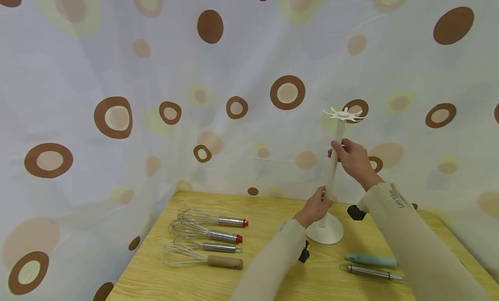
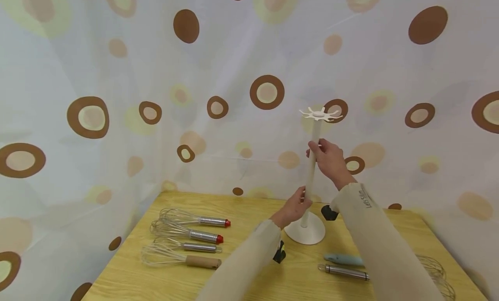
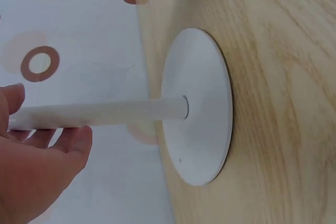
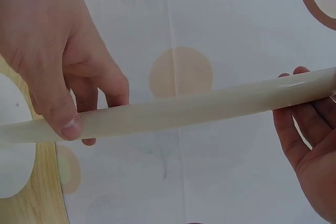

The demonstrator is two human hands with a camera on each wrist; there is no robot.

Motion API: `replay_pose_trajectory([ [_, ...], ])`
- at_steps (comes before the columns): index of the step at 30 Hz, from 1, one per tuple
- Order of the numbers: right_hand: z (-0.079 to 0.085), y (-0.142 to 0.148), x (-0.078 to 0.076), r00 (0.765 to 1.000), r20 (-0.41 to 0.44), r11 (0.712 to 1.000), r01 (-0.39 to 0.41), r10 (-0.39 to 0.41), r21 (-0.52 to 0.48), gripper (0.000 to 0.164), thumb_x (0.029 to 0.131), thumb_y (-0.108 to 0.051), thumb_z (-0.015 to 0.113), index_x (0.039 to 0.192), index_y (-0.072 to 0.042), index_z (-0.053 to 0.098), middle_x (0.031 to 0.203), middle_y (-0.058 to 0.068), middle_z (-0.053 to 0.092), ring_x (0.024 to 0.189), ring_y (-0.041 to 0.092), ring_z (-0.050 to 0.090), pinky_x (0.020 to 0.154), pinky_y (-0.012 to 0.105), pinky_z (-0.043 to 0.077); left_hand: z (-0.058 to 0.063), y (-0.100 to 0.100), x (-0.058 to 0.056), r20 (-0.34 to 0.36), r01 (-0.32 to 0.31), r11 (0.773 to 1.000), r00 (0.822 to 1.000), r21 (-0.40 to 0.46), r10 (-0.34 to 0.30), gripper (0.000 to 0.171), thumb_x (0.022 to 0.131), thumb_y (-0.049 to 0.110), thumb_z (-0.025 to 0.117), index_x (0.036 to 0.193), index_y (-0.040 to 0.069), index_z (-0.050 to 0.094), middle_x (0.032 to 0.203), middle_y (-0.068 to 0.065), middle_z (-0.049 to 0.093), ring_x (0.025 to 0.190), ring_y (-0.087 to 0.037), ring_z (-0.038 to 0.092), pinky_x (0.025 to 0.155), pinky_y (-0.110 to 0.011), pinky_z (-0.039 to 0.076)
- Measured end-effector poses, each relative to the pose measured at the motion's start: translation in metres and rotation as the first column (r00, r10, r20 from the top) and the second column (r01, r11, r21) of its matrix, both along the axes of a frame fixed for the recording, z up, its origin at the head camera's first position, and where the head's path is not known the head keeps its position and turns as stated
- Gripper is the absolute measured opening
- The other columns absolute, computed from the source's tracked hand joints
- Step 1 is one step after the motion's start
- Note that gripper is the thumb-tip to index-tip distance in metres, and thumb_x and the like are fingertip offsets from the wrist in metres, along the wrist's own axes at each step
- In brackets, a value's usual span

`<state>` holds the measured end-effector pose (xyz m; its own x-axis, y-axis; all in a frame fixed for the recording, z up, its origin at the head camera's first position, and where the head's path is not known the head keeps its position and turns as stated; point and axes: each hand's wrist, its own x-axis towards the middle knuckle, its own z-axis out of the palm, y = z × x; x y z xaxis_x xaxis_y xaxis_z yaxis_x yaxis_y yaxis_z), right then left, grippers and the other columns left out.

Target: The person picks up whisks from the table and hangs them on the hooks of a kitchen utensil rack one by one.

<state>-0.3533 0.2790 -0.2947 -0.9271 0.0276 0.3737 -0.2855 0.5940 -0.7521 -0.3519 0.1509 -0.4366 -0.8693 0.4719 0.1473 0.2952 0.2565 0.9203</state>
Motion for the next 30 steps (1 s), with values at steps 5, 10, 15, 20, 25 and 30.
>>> replay_pose_trajectory([
  [5,-0.001,-0.001,0.001,1.0,-0.01,1.0,-0.01,0.01,0.004,0.057,0.097,-0.05,0.042,0.115,0.002,0.055,0.1,0.017,0.064,0.099,0.031,0.061,0.089,0.049,0.047,-0.01,0.005,0.0,-0.053,-0.087,0.996,0.995,-0.015,0.086,0.031,0.101,0.022,0.047,0.131,0.012,0.047,0.121,-0.006,0.058,0.106,-0.014,0.057,0.085,-0.03,0.047],
  [10,0.001,0.002,0.003,0.999,-0.016,0.999,-0.041,0.041,0.034,0.056,0.097,-0.049,0.042,0.113,0.002,0.056,0.099,0.017,0.065,0.094,0.026,0.062,0.086,0.044,0.049,-0.015,0.006,0.001,-0.089,-0.132,0.991,0.988,-0.035,0.129,0.023,0.101,0.021,0.047,0.122,0.014,0.052,0.113,-0.003,0.061,0.098,-0.012,0.059,0.08,-0.028,0.048],
  [15,0.002,0.004,0.006,0.998,-0.008,0.997,-0.059,0.059,0.046,0.053,0.097,-0.048,0.044,0.109,0.002,0.057,0.097,0.016,0.066,0.091,0.022,0.062,0.085,0.044,0.05,-0.018,0.001,0.003,-0.157,-0.11,0.99,0.983,-0.087,0.095,0.021,0.102,0.021,0.045,0.12,0.015,0.053,0.112,-0.003,0.062,0.097,-0.01,0.059,0.078,-0.025,0.048],
  [20,0.001,0.001,0.009,0.997,-0.016,0.995,-0.075,0.076,0.061,0.051,0.097,-0.048,0.045,0.107,0.001,0.058,0.095,0.015,0.067,0.09,0.021,0.063,0.083,0.045,0.051,-0.02,-0.003,0.005,-0.223,-0.115,0.978,0.972,-0.174,0.075,0.016,0.102,0.022,0.045,0.115,0.015,0.051,0.106,-0.001,0.061,0.089,-0.007,0.058,0.073,-0.022,0.047],
  [25,-0.001,-0.003,0.015,0.997,-0.01,0.995,-0.071,0.072,0.066,0.05,0.096,-0.049,0.045,0.106,-0.002,0.059,0.095,0.012,0.068,0.089,0.02,0.064,0.083,0.044,0.051,-0.019,-0.011,0.009,-0.228,-0.074,0.962,0.974,-0.262,0.012,0.01,0.102,0.024,0.043,0.103,0.015,0.046,0.087,0.003,0.053,0.07,-0.008,0.05,0.06,-0.024,0.043],
  [30,0.0,-0.011,0.021,0.996,0.004,0.994,-0.094,0.093,0.047,0.048,0.096,-0.047,0.047,0.104,-0.002,0.059,0.095,0.011,0.068,0.091,0.022,0.064,0.084,0.044,0.051,-0.022,-0.018,0.008,-0.281,-0.058,0.94,0.959,-0.335,-0.04,0.011,0.102,0.023,0.042,0.099,0.013,0.043,0.082,0.004,0.049,0.069,-0.007,0.048,0.058,-0.022,0.041],
])
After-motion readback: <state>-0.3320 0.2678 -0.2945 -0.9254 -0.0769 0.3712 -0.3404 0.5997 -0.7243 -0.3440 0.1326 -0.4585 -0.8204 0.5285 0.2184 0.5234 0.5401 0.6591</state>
